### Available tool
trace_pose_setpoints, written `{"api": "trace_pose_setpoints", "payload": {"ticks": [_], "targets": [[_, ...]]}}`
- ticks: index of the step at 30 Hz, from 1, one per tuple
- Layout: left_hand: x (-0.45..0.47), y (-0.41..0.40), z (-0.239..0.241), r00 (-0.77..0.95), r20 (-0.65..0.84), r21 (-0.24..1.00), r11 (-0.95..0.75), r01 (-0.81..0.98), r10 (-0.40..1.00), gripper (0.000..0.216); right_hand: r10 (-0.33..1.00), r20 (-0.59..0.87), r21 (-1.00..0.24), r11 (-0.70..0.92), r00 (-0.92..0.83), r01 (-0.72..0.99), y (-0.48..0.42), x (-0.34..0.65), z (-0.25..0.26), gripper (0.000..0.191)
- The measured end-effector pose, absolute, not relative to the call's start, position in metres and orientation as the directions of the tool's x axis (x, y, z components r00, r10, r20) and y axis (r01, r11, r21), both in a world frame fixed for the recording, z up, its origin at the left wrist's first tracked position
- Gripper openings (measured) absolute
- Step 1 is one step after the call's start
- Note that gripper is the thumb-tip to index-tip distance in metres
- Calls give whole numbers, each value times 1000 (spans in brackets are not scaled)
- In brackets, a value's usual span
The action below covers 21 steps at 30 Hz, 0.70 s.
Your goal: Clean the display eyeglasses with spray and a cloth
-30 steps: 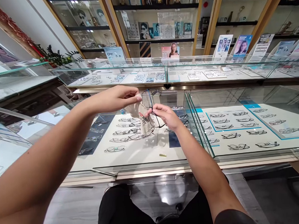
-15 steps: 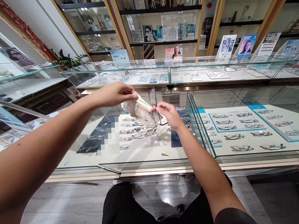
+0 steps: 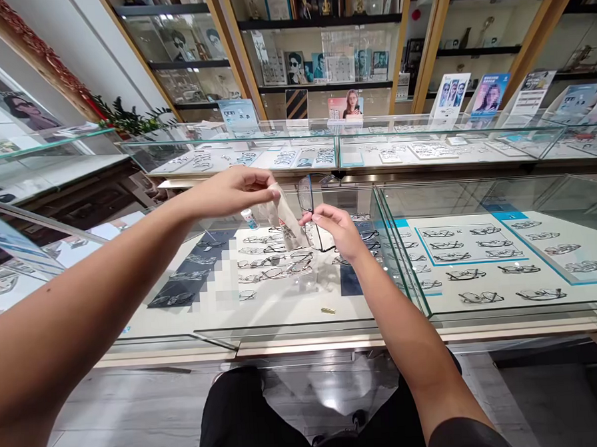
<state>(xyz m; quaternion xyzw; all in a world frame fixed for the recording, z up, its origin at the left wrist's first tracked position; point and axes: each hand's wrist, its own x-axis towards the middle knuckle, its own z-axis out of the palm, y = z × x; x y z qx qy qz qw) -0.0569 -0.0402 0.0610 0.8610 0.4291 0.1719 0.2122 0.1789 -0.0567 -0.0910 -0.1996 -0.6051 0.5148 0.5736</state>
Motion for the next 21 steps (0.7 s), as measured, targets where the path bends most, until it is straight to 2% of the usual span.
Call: {"api": "trace_pose_setpoints", "payload": {"ticks": [3,6,14,21], "targets": [[-55,-47,62,659,38,419,-611,672,751,34,844,486,-840,379,-228,-389,-57,179,-89,28],[-53,-52,58,723,-16,396,-660,639,690,36,839,487,-838,369,-244,-401,-59,180,-87,27],[-51,-59,47,795,-99,529,-645,552,599,37,807,443,-886,326,-392,-331,-64,181,-84,35],[-40,-71,47,799,-127,630,-574,523,588,40,796,438,-866,249,-418,-434,-66,179,-83,32]]}}
